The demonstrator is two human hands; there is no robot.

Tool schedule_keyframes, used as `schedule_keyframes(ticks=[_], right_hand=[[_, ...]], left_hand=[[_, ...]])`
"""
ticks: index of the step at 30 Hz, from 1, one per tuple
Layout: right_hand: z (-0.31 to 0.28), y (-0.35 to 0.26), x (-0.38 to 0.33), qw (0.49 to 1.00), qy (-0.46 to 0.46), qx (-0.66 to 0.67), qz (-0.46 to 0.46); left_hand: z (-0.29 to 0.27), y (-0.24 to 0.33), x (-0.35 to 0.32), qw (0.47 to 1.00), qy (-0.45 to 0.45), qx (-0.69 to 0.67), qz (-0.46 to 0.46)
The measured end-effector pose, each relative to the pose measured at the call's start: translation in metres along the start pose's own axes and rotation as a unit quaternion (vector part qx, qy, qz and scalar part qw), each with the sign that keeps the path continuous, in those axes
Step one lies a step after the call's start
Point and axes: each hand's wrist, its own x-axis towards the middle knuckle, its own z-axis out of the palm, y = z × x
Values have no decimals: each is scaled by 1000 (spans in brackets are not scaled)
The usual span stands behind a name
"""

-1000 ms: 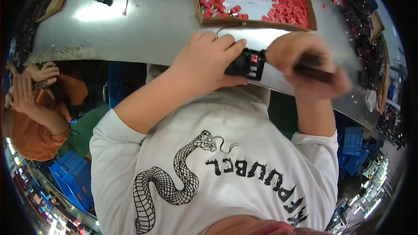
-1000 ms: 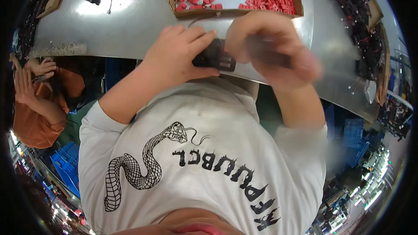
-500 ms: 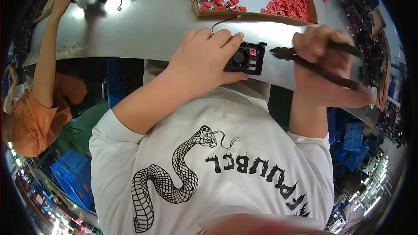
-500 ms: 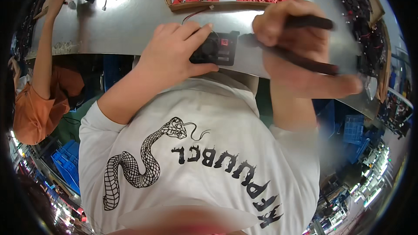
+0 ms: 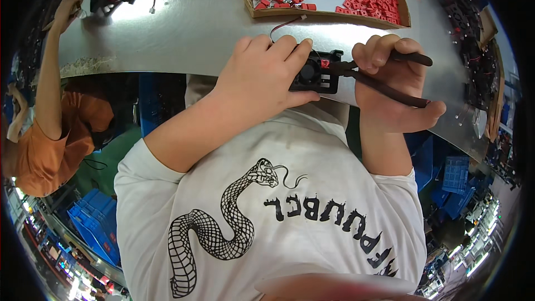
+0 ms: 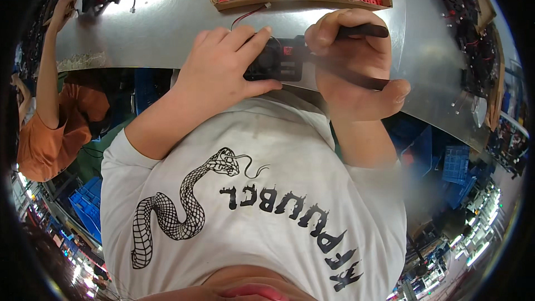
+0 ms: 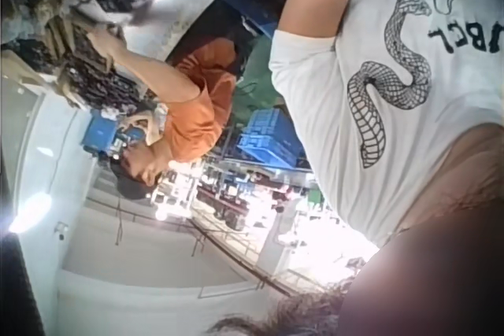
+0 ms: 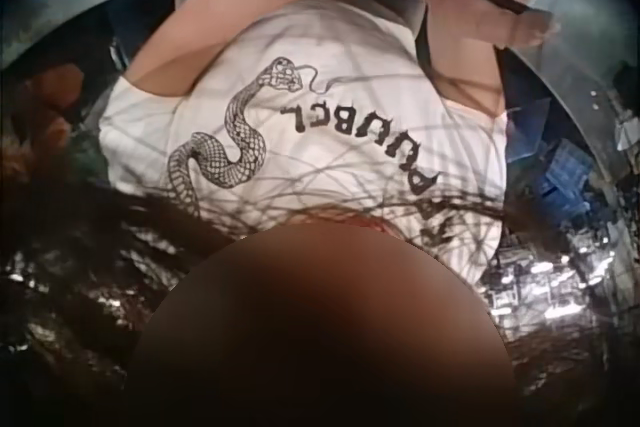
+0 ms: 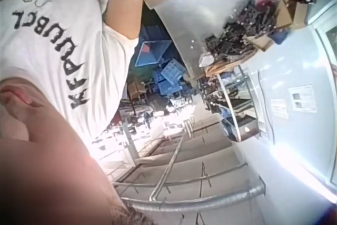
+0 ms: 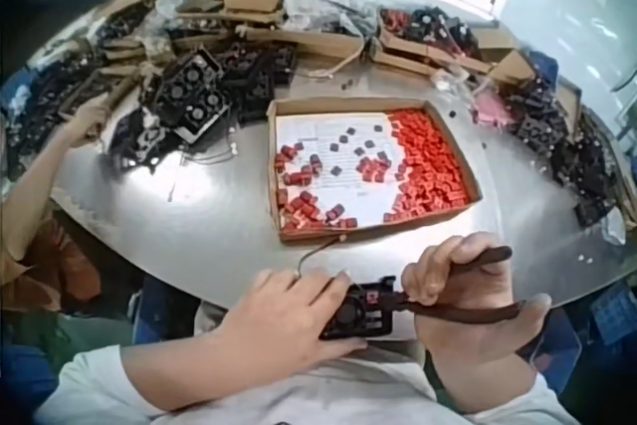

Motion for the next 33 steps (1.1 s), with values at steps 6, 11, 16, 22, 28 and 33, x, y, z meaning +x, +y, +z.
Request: schedule_keyframes(ticks=[6,11,16,22,28,33], right_hand=[[-10,1,13,987,-158,-14,24],[12,6,50,958,-209,76,182],[12,16,85,836,-384,81,384],[14,-11,68,922,-210,-123,300],[11,-11,3,994,-83,-58,47],[18,-2,-2,987,-59,-148,-22]], left_hand=[[1,-4,1,1000,-7,2,11],[0,-20,15,991,34,-10,131],[-8,-20,27,989,-93,-40,108],[-6,-26,19,991,-40,-55,111],[-2,-10,10,997,-30,-44,53],[1,-10,7,998,2,-37,56]])
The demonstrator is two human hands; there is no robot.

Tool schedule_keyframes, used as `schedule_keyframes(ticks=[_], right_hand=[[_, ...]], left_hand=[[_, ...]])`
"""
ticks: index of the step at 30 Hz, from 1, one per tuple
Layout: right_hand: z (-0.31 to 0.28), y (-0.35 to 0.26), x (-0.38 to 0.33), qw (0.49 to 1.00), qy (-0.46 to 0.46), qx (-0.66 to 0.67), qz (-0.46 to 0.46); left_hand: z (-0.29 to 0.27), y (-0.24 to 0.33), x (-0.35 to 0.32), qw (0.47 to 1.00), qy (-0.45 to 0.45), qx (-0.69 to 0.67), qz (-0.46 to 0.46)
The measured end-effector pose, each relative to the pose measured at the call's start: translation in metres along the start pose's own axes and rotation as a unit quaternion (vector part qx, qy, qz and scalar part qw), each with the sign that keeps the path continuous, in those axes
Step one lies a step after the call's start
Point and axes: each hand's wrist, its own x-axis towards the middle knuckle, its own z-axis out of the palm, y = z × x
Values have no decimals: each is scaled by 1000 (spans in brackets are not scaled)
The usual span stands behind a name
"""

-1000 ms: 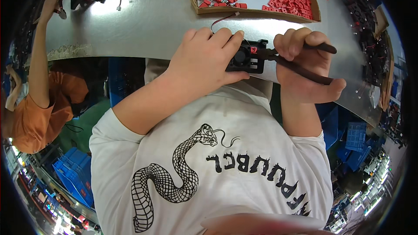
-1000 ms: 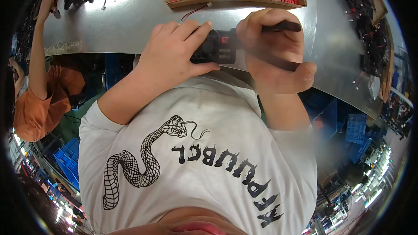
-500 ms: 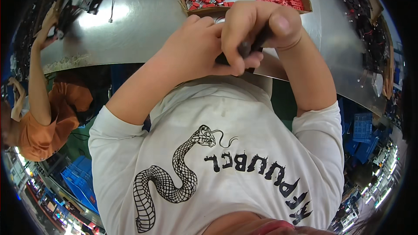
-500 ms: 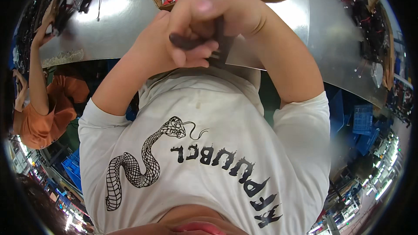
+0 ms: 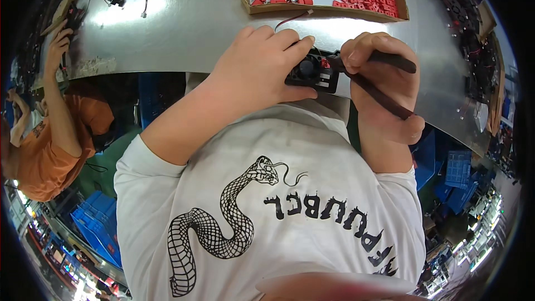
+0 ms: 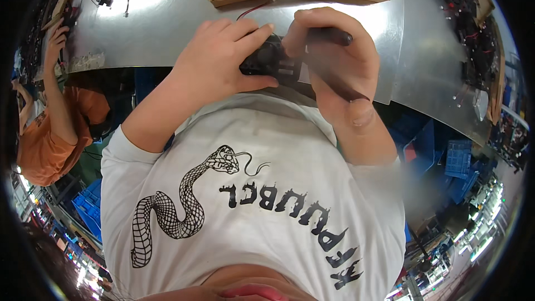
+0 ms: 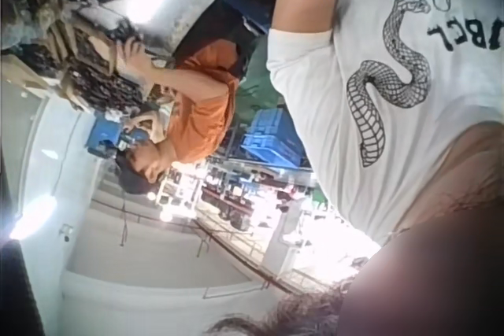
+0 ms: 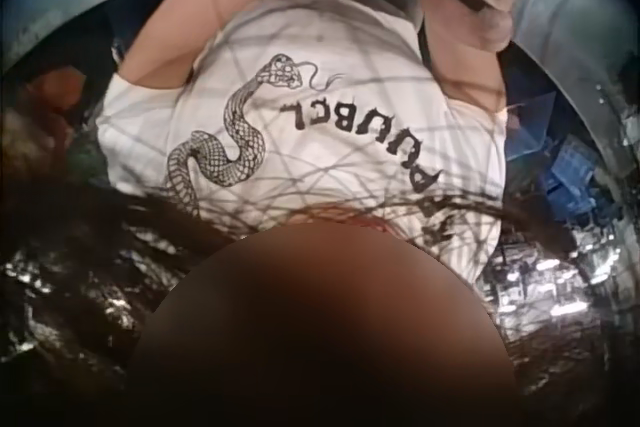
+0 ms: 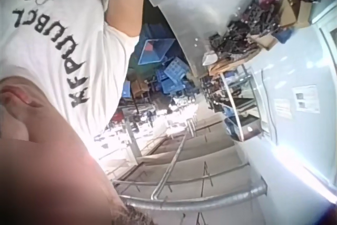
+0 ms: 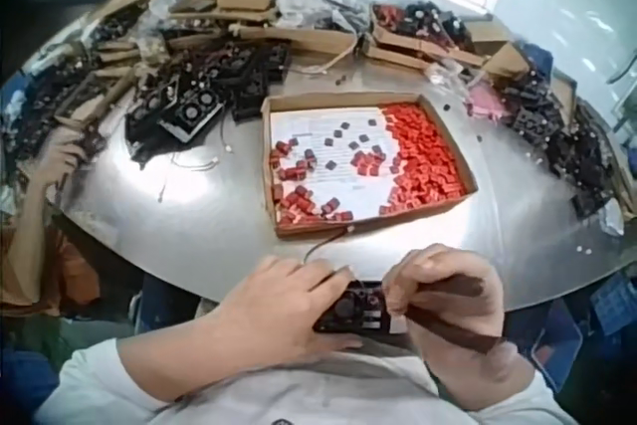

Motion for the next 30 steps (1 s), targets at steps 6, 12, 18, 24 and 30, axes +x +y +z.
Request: schedule_keyframes(ticks=[6,12,18,24,30], right_hand=[[-3,0,2,1000,-4,-13,17],[-5,1,6,998,-45,-21,36],[-1,-2,8,997,-19,-18,70],[-21,12,36,964,-259,57,3],[-13,2,51,908,-242,256,227]], left_hand=[[-1,3,1,1000,8,7,8],[-3,2,1,1000,-9,-1,4],[-3,-2,1,1000,-10,-2,-1],[-1,-7,2,999,4,5,31],[-5,-4,9,995,-41,-18,90]])
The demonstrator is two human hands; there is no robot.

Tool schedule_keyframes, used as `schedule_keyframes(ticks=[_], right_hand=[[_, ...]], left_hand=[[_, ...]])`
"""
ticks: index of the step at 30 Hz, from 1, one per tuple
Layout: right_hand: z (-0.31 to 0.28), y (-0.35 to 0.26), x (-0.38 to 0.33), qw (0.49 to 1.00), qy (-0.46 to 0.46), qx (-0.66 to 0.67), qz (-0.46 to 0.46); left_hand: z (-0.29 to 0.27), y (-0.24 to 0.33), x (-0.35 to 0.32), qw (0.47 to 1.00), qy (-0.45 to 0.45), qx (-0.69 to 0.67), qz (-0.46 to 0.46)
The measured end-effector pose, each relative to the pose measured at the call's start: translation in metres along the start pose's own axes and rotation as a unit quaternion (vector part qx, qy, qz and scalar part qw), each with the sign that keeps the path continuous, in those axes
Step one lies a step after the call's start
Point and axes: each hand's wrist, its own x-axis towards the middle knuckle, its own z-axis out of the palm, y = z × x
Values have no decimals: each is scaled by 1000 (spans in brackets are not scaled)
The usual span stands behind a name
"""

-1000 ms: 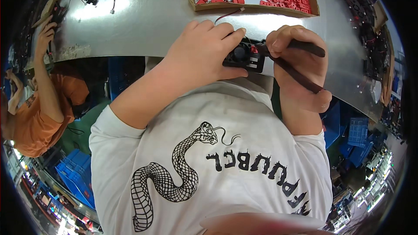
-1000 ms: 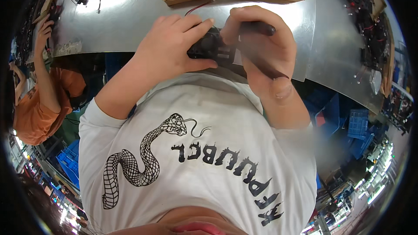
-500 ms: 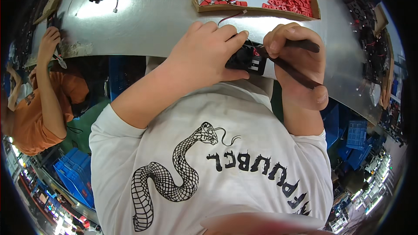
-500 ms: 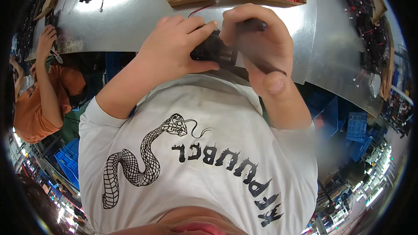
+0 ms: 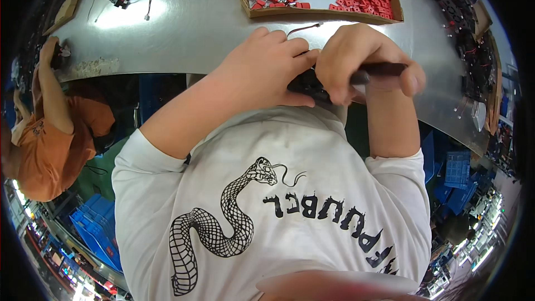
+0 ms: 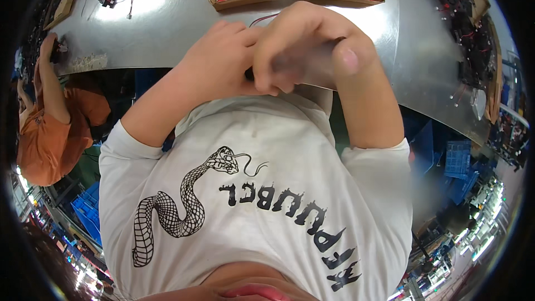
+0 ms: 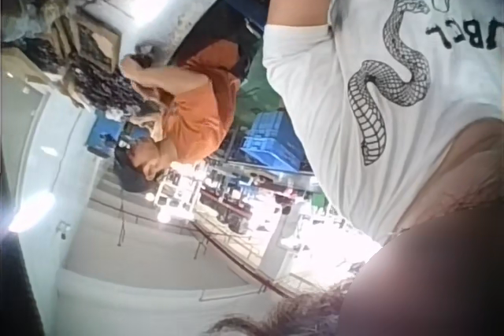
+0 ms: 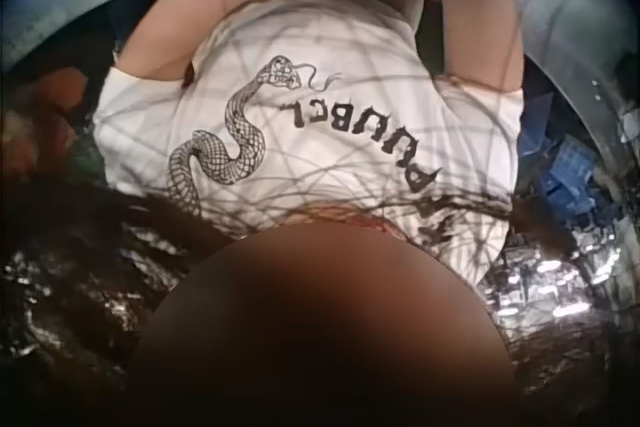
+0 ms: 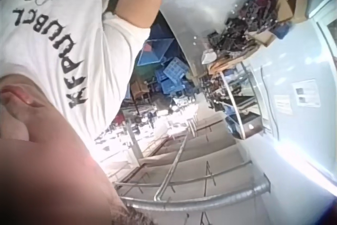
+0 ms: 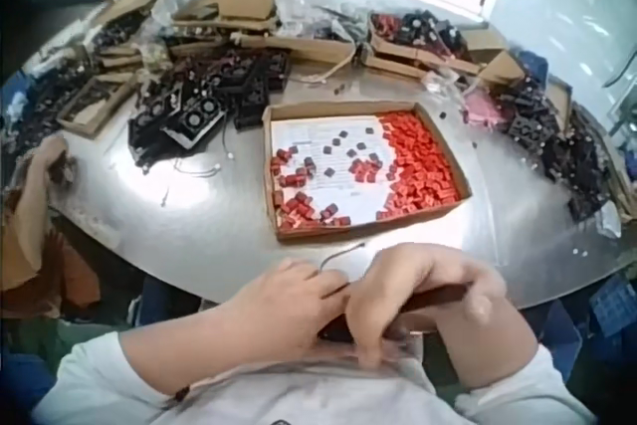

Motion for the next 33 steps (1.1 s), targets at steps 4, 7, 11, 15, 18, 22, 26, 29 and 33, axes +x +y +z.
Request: schedule_keyframes(ticks=[4,7,11,15,18,22,26,29,33], right_hand=[[18,4,-21,972,218,-56,-69],[33,19,-45,890,388,-64,-229],[31,35,-46,858,406,-52,-310],[31,36,-41,851,426,-57,-300],[27,35,-45,881,378,-88,-271],[36,46,-52,907,210,-218,-293],[55,42,-48,882,248,-309,-253],[58,36,-51,882,242,-306,-265],[56,43,-50,876,267,-301,-265]], left_hand=[[4,1,-11,996,26,71,-54],[5,3,-13,994,59,60,-63],[8,0,-15,992,77,69,-65],[7,1,-14,993,67,71,-66],[8,2,-14,993,68,63,-66],[9,0,-14,995,68,35,-60],[11,-1,-15,994,71,38,-69],[8,0,-14,993,75,49,-73],[9,0,-14,993,74,53,-71]])
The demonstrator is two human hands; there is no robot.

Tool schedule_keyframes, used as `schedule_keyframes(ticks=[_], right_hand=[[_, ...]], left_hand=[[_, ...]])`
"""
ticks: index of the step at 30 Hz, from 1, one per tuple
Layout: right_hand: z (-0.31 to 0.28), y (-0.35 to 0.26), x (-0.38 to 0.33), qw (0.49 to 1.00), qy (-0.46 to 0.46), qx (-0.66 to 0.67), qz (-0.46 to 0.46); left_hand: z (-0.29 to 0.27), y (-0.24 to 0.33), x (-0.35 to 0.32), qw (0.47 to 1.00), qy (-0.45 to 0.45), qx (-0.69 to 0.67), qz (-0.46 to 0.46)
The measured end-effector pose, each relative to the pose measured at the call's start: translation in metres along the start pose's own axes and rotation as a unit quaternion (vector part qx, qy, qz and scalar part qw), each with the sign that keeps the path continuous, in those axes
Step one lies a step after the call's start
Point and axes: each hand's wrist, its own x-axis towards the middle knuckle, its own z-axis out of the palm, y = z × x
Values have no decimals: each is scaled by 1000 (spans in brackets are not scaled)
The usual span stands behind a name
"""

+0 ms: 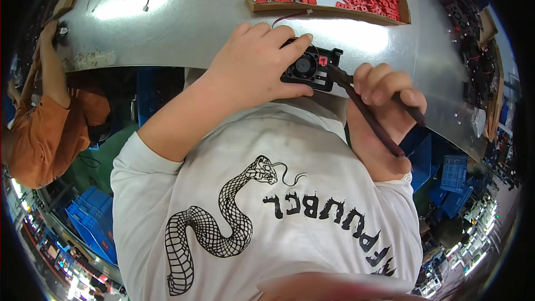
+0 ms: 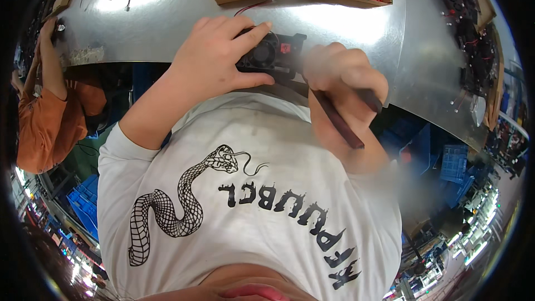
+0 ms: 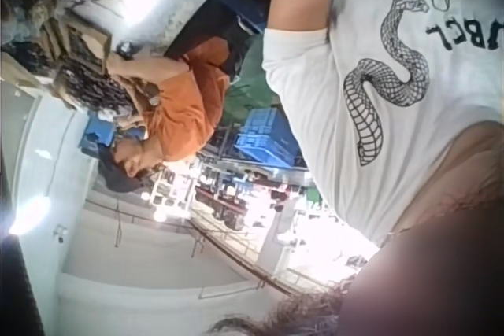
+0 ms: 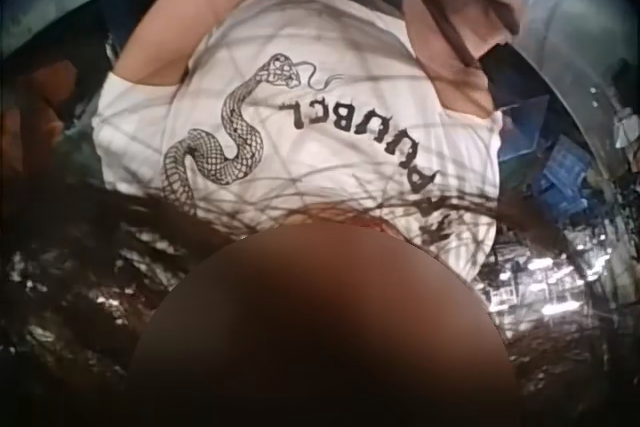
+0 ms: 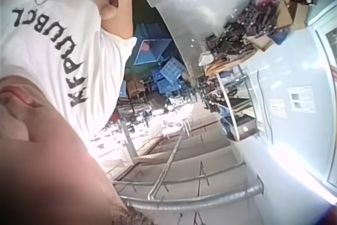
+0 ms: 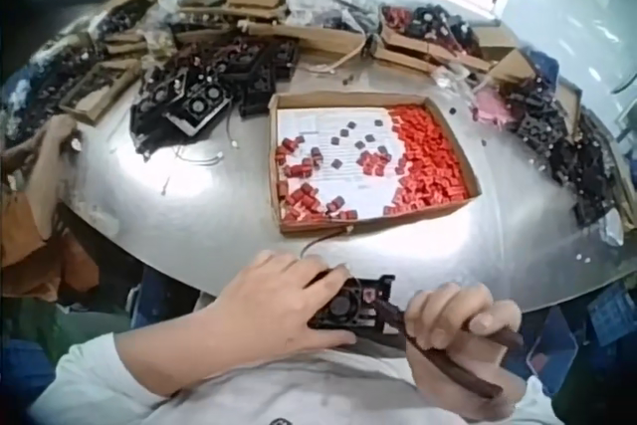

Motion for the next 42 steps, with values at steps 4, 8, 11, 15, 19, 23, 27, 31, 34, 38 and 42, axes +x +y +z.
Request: schedule_keyframes(ticks=[4,8,11,15,19,23,27,31,34,38,42], right_hand=[[3,8,1,998,31,47,17],[1,10,5,995,71,73,6],[-3,15,22,976,147,138,84],[-7,2,59,926,292,128,202],[-28,7,30,984,169,-42,-39],[-66,-2,12,886,-141,-440,31],[-64,-15,33,781,-212,-585,51],[-129,-14,54,764,-166,-613,118],[-249,4,94,674,-19,-721,162],[-399,-3,152,469,7,-866,173],[-420,11,176,331,-7,-901,281]], left_hand=[[-1,1,-1,1000,1,0,-2],[0,3,2,1000,5,10,5],[2,2,-1,999,10,25,23],[0,7,4,999,11,26,27],[-16,-8,4,1000,-5,26,4],[-61,-59,42,975,184,112,47],[-120,-116,77,882,283,359,-117],[-109,-112,61,907,274,304,-101],[-39,-99,-3,958,147,224,-99],[-9,-47,-22,990,41,130,-29],[-12,-39,-21,988,60,99,-105]])
